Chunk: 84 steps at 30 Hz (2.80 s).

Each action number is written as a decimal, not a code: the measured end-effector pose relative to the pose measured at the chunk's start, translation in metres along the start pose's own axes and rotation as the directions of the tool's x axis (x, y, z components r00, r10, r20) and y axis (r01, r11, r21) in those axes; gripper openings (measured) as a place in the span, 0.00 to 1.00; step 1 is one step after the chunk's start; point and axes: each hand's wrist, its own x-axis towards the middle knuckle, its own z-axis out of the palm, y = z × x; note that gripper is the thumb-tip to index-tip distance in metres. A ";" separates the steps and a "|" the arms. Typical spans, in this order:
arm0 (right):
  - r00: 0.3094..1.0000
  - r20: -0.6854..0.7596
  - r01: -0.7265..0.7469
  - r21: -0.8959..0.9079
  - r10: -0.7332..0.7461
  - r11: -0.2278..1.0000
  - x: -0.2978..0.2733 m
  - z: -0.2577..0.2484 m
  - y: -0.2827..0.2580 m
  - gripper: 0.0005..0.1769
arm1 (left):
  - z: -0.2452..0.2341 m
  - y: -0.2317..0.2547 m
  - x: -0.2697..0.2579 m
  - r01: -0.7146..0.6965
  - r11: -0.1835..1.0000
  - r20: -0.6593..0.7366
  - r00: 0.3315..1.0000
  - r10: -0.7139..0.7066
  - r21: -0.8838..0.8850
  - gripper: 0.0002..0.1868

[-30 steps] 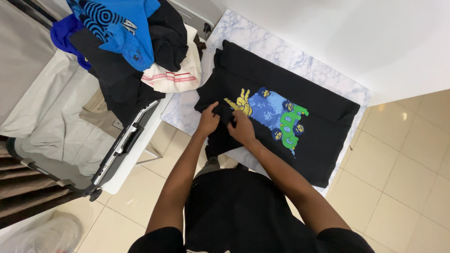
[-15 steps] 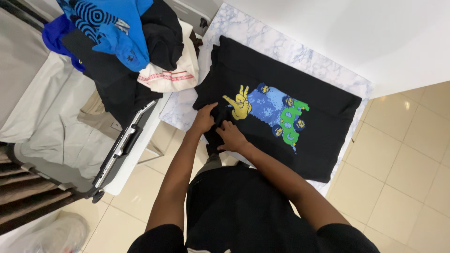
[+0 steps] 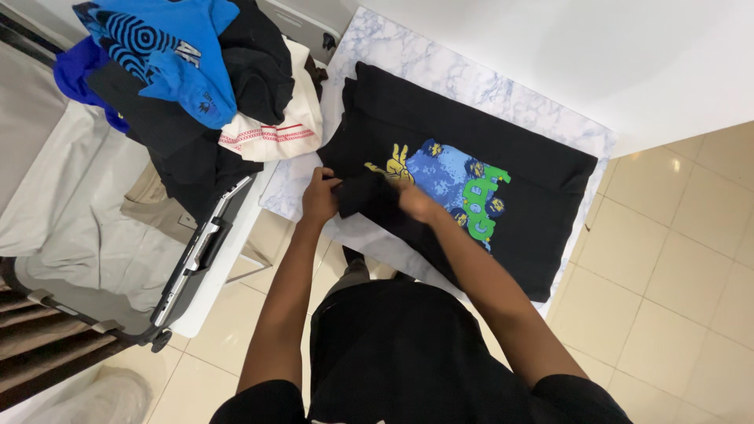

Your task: The person folds a black t-shirt on a table by hand, smoothing the fabric and folding the sleeves and torso into a rectangle.

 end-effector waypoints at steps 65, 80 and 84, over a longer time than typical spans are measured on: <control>0.885 -0.129 -0.463 -0.335 0.447 0.820 0.018 -0.057 0.008 0.33 | 0.005 0.006 0.050 0.341 0.911 0.172 0.908 -0.383 0.232 0.33; 0.720 0.153 -0.518 -0.530 0.677 0.671 -0.054 -0.041 -0.012 0.33 | 0.064 -0.052 0.081 0.206 0.971 0.235 0.944 -0.230 0.121 0.27; 0.734 0.040 -0.612 -0.395 0.678 0.685 -0.058 -0.039 -0.017 0.36 | 0.042 -0.013 0.087 0.355 0.919 0.326 0.860 -0.394 0.173 0.30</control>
